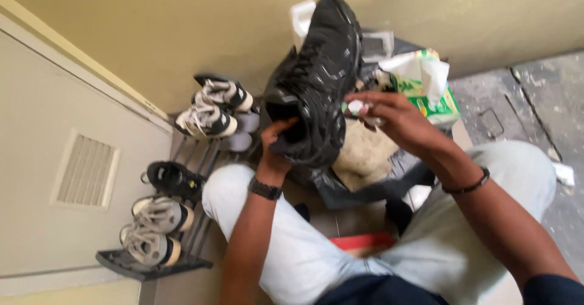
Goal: A person is cleaning a black sneaker using a cloth and a small scraping tool.
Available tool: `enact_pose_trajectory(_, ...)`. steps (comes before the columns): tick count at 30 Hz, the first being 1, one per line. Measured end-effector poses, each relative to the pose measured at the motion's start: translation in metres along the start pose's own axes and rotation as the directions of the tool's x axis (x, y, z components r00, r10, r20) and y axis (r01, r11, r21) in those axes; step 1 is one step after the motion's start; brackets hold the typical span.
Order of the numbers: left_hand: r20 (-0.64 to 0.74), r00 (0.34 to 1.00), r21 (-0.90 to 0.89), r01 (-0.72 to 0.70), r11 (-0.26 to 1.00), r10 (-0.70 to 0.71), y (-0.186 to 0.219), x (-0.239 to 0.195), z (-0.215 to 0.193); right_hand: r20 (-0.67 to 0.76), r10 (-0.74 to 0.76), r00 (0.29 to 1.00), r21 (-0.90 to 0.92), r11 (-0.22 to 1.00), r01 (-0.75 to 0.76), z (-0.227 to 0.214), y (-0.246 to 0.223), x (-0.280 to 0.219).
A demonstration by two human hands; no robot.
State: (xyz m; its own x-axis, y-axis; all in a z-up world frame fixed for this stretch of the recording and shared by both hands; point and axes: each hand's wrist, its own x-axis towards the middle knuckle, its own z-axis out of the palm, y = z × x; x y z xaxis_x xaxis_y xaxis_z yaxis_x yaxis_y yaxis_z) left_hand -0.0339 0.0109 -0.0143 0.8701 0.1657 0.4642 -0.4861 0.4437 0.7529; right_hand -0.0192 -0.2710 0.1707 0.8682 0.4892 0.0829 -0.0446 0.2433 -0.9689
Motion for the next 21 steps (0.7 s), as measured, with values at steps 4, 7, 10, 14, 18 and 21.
enact_pose_trajectory(4,-0.142,0.982,0.074,0.132,0.988,-0.121,0.021,-0.001,0.018,-0.035,-0.151,0.988,-0.061,0.987,0.149,-0.009,0.004,0.001)
enact_pose_trajectory(7,-0.193,0.947,-0.047,0.254,0.966,-0.258,0.033,0.000,0.030,-0.137,-0.256,0.957,-0.103,0.965,0.243,-0.012,-0.006,-0.003)
enact_pose_trajectory(10,-0.218,0.907,-0.177,0.325,0.929,-0.359,0.024,-0.011,0.027,-0.205,-0.312,0.928,-0.149,0.947,0.286,-0.004,-0.010,-0.013)
enact_pose_trajectory(14,-0.284,0.877,-0.182,0.347,0.920,-0.387,0.054,-0.005,0.055,-0.152,-0.404,0.902,-0.215,0.904,0.369,0.007,-0.009,-0.015)
enact_pose_trajectory(18,-0.197,0.943,0.161,0.301,0.940,-0.268,0.056,-0.009,0.067,-0.117,-0.494,0.862,-0.250,0.854,0.456,0.008,-0.001,-0.012)
enact_pose_trajectory(21,-0.369,0.874,-0.025,0.330,0.944,-0.316,0.027,-0.007,0.055,-0.128,-0.545,0.829,-0.228,0.830,0.510,0.014,0.005,-0.012)
